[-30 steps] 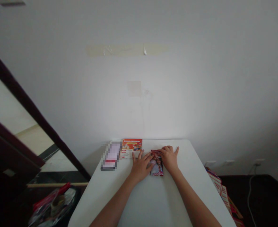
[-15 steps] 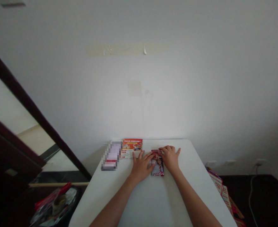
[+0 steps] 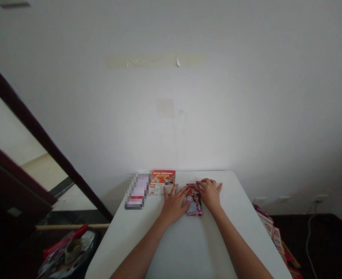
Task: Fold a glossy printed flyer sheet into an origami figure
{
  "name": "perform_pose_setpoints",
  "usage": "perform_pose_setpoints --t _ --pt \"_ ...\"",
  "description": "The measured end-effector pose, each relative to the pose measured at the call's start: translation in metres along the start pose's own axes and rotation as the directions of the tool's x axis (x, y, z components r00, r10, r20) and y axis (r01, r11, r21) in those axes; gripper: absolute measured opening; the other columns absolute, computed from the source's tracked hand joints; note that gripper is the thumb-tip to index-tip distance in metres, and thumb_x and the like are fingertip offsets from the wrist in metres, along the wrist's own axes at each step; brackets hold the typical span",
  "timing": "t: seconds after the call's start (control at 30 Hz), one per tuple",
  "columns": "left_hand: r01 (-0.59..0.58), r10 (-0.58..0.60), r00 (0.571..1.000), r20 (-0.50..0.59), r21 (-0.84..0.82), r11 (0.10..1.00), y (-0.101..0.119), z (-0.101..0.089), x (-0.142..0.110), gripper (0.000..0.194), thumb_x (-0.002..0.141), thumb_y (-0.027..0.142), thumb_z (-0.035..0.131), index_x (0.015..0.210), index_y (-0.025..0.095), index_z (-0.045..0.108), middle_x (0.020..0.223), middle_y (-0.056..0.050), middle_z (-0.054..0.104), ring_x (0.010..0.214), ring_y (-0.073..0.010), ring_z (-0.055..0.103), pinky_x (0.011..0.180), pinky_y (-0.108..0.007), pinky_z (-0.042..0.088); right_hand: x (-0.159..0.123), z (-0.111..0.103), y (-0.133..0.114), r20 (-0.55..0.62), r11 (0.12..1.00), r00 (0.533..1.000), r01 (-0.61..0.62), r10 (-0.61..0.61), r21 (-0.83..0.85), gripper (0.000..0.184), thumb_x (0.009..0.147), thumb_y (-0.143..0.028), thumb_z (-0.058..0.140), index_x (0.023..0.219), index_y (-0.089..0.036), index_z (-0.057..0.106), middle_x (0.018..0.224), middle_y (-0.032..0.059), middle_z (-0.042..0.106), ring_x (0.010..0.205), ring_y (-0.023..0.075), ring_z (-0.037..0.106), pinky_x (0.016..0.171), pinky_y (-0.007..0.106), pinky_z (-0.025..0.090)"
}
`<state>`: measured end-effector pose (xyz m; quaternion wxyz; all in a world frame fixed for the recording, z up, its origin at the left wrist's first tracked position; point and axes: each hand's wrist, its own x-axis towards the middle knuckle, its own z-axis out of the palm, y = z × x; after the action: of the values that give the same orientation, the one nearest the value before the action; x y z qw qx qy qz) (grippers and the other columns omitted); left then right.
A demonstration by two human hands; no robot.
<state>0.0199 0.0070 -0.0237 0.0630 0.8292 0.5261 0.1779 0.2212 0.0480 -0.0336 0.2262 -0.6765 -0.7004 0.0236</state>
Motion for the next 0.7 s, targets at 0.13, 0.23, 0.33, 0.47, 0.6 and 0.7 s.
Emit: perform_pose_setpoints --t 0.13,0.23,0.33,0.47,0.6,0.7 --pt "0.001 -0.001 1.0 -0.008 0.011 1.0 0.0002 0.0 0.0001 0.054 0.097 0.057 0.034 0.148 0.042 0.036 0.151 0.004 0.048 0.146 -0.0337 0.025 0.112 -0.077 -0.01 -0.0012 -0.0036 -0.0033 0.005 0.999 1.0 0.031 -0.031 -0.019 0.031 0.095 -0.035 0.05 0.122 -0.041 0.064 0.123 0.0031 0.063 0.119 0.0277 0.045 0.108 0.075 0.01" --pt "0.001 -0.001 1.0 -0.007 0.01 1.0 0.0002 0.0002 0.0005 0.053 0.096 0.057 0.035 0.148 0.043 0.037 0.15 0.004 0.049 0.145 -0.0338 0.027 0.112 -0.077 -0.01 -0.002 -0.0061 -0.0048 0.009 0.998 0.999 0.05 -0.049 -0.024 0.027 0.095 -0.036 0.05 0.115 -0.041 0.068 0.122 0.0025 0.064 0.119 0.0278 0.045 0.107 0.076 0.009" --pt "0.003 -0.003 1.0 -0.015 0.003 1.0 -0.0002 0.0009 0.0006 0.053 0.096 0.057 0.037 0.147 0.042 0.039 0.149 0.003 0.05 0.144 -0.0334 0.028 0.112 -0.077 -0.01 -0.0027 -0.0077 -0.005 0.011 0.998 0.998 0.058 -0.058 -0.012 0.025 0.095 -0.037 0.051 0.112 -0.042 0.069 0.123 0.0015 0.064 0.119 0.0277 0.045 0.107 0.076 0.008" --pt "0.006 -0.007 1.0 -0.026 -0.023 1.0 -0.001 0.002 0.0004 0.053 0.096 0.058 0.036 0.145 0.041 0.042 0.149 0.004 0.05 0.144 -0.0327 0.029 0.113 -0.076 -0.01 -0.0025 -0.0085 -0.0052 0.02 0.998 0.998 0.055 -0.055 -0.009 0.026 0.095 -0.036 0.052 0.112 -0.042 0.07 0.122 0.0017 0.064 0.12 0.0277 0.045 0.107 0.077 0.005" --pt "0.008 -0.008 1.0 -0.021 -0.029 1.0 -0.0012 0.0018 0.0006 0.052 0.096 0.058 0.036 0.145 0.041 0.043 0.149 0.004 0.05 0.144 -0.0328 0.029 0.113 -0.075 -0.01 -0.0022 -0.0087 -0.0059 0.033 0.999 0.998 0.051 -0.05 -0.019 0.026 0.095 -0.036 0.052 0.111 -0.042 0.07 0.122 0.0019 0.064 0.12 0.0277 0.045 0.108 0.076 0.004" --pt "0.014 -0.015 1.0 -0.01 -0.013 1.0 -0.0011 0.0013 0.0008 0.052 0.096 0.058 0.036 0.145 0.041 0.041 0.149 0.003 0.051 0.143 -0.0331 0.029 0.113 -0.076 -0.01 -0.0026 -0.0087 -0.0066 0.039 0.999 0.998 0.045 -0.044 -0.025 0.025 0.094 -0.037 0.053 0.111 -0.043 0.07 0.122 0.0016 0.063 0.12 0.0278 0.044 0.108 0.076 0.005"
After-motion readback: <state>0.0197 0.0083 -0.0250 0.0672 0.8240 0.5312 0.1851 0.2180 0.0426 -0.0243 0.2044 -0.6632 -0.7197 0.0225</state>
